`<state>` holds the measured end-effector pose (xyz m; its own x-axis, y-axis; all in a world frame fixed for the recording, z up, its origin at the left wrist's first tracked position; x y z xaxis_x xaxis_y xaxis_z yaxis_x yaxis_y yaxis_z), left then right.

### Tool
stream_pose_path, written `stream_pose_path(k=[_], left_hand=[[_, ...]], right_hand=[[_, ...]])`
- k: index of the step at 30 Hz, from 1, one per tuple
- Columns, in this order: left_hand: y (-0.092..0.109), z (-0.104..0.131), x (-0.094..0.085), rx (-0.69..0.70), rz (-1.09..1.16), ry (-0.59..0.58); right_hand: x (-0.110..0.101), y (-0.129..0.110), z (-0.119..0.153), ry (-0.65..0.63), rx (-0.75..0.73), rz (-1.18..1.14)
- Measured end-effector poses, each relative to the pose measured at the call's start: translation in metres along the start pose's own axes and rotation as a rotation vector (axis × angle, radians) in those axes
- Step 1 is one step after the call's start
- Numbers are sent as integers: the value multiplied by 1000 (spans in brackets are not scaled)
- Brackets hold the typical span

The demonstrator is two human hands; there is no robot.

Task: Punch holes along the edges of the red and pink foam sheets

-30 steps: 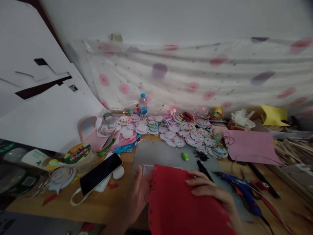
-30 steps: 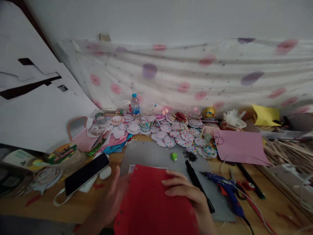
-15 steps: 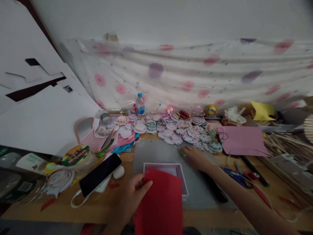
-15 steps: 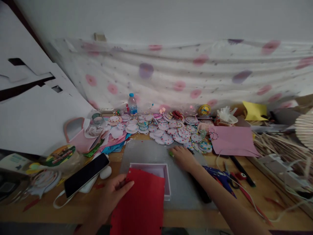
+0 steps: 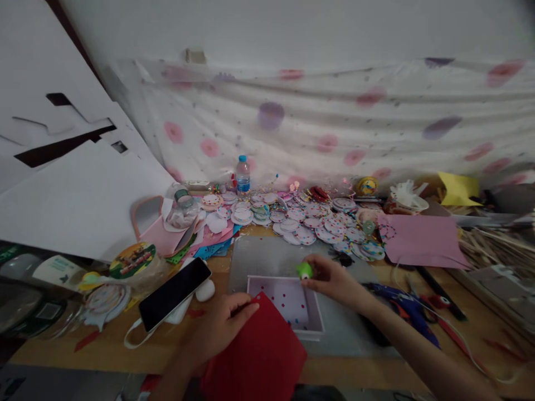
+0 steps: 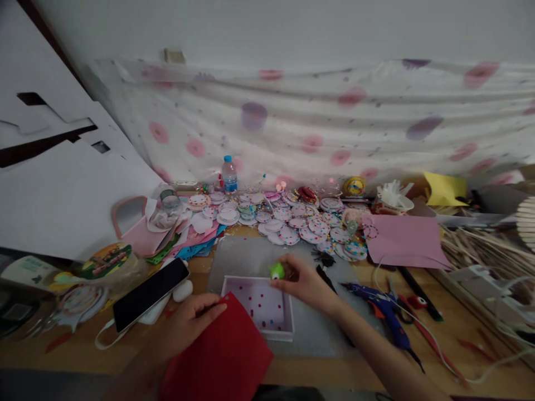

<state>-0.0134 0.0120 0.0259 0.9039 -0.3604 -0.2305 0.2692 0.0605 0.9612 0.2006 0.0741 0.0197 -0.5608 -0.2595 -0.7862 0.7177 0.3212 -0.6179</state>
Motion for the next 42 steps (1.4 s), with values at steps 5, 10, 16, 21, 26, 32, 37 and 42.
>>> stream_pose_path(k=[5,10,16,21,26,32,37,42], left_hand=[[16,-1,5,31,-152,-14],[20,4,11,25,-229,14],[19,2,16,17,-240,6],[18,-2,18,26,-217,16],[17,-4,24,11,-187,-5],[6,-5,28,27,-168,-19],[4,-6,27,-8,-177,-33],[6,-8,23,-24,-158,-45]], right_hand=[[9,-59,19,-57,-19,-158],[8,-71,23,-18,-68,-35],[12,-66,23,-34,-7,9],[14,-72,23,-41,-67,18],[33,-58,17,-149,-4,-176],[51,-56,10,-310,17,-408],[55,-57,9,-426,48,-476],[56,-58,7,-420,24,-432]])
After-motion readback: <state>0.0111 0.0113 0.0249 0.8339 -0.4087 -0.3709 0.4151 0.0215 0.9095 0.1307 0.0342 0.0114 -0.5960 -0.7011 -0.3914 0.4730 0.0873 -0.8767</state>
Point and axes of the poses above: each hand's wrist, its own z-axis away from the middle knuckle, its own x-axis out of the palm, y = z × x, the point moved 8 cm from there along -z, towards the middle knuckle, and after that the axes turned 15 degrees about z, right-handed, at the moved point
